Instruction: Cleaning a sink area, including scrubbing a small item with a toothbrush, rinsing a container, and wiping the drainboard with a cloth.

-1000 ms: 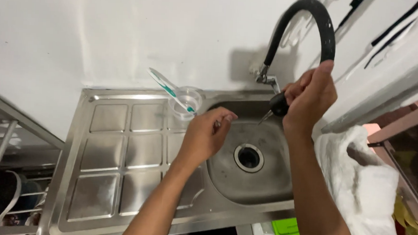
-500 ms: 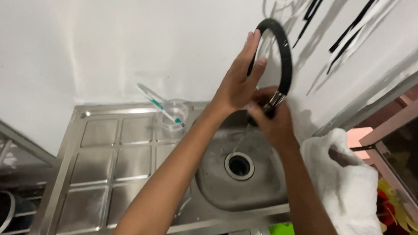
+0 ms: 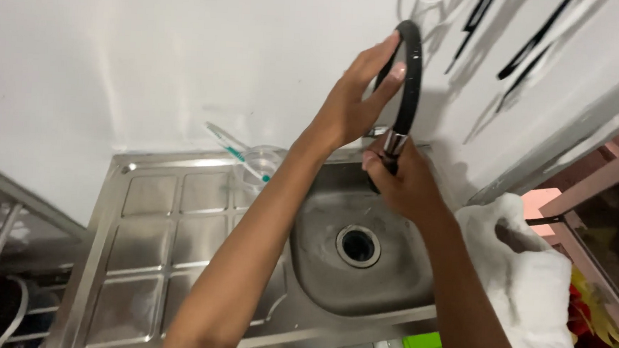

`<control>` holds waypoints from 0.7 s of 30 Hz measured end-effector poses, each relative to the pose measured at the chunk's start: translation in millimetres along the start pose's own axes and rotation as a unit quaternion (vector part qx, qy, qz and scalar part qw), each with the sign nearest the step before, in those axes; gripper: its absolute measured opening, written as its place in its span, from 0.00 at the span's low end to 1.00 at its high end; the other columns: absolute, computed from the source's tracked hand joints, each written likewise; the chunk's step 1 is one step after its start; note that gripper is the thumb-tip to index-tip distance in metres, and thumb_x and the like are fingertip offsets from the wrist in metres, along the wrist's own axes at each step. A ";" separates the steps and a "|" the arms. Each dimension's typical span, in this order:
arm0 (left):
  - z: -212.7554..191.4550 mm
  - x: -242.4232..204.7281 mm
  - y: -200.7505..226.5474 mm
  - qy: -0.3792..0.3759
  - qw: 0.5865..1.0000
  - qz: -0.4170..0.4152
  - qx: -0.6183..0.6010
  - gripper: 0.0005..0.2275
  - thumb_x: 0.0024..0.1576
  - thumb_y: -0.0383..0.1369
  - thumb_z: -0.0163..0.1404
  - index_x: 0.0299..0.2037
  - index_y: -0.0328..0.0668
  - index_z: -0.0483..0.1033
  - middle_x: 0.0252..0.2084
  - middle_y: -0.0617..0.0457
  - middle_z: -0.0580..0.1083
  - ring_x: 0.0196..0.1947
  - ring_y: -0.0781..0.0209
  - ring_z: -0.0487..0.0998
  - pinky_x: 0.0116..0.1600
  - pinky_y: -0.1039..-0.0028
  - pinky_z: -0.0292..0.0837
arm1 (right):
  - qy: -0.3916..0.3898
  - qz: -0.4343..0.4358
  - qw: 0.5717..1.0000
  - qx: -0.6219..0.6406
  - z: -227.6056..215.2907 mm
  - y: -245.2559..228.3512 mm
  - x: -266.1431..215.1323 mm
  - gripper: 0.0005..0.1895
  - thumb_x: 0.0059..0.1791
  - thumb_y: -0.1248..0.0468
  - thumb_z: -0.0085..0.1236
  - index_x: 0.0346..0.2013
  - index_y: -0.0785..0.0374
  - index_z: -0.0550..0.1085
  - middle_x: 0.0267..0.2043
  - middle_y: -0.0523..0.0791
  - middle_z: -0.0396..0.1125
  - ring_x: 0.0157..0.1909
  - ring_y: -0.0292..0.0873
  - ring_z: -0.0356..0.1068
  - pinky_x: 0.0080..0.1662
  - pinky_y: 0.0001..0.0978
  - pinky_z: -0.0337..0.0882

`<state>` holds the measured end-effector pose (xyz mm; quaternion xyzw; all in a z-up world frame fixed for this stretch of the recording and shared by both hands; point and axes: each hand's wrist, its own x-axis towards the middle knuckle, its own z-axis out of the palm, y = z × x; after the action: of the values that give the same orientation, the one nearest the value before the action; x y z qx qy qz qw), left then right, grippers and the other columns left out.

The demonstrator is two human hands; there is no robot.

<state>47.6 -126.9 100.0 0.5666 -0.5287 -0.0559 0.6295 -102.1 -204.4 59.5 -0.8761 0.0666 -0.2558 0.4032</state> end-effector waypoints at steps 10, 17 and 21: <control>36.2 -112.4 -38.6 0.050 0.976 -0.213 -0.001 0.18 0.64 0.49 0.44 0.57 0.49 0.73 0.54 0.44 0.77 0.59 0.42 0.77 0.60 0.51 0.73 | 0.039 -0.104 0.986 0.128 2.8 29.5 -60.1 0.29 0.57 0.51 0.43 0.65 0.68 0.59 0.58 0.53 0.65 0.60 0.48 0.65 0.61 0.51 0.64; 36.2 -159.5 -67.5 0.002 0.958 -0.241 0.153 0.07 0.62 0.34 0.51 0.48 0.57 0.80 0.44 0.57 0.81 0.47 0.57 0.83 0.51 0.65 0.78 | -0.055 0.231 0.963 -0.127 6.2 83.7 -72.3 0.15 0.50 0.55 0.59 0.47 0.59 0.80 0.42 0.56 0.77 0.49 0.61 0.76 0.50 0.54 0.71; 35.9 -156.2 -34.5 0.067 0.976 -0.173 0.115 0.12 0.63 0.33 0.51 0.56 0.52 0.75 0.47 0.48 0.80 0.48 0.48 0.82 0.50 0.58 0.78 | -0.016 0.221 0.962 -0.159 -5.6 85.3 -31.2 0.17 0.51 0.54 0.54 0.47 0.60 0.79 0.46 0.56 0.75 0.54 0.63 0.72 0.55 0.56 0.68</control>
<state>-28.2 -57.9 -27.9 0.7203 -0.3821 -0.0644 0.5754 -124.1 -254.9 -12.9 -0.8963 0.2920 -0.1328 0.3061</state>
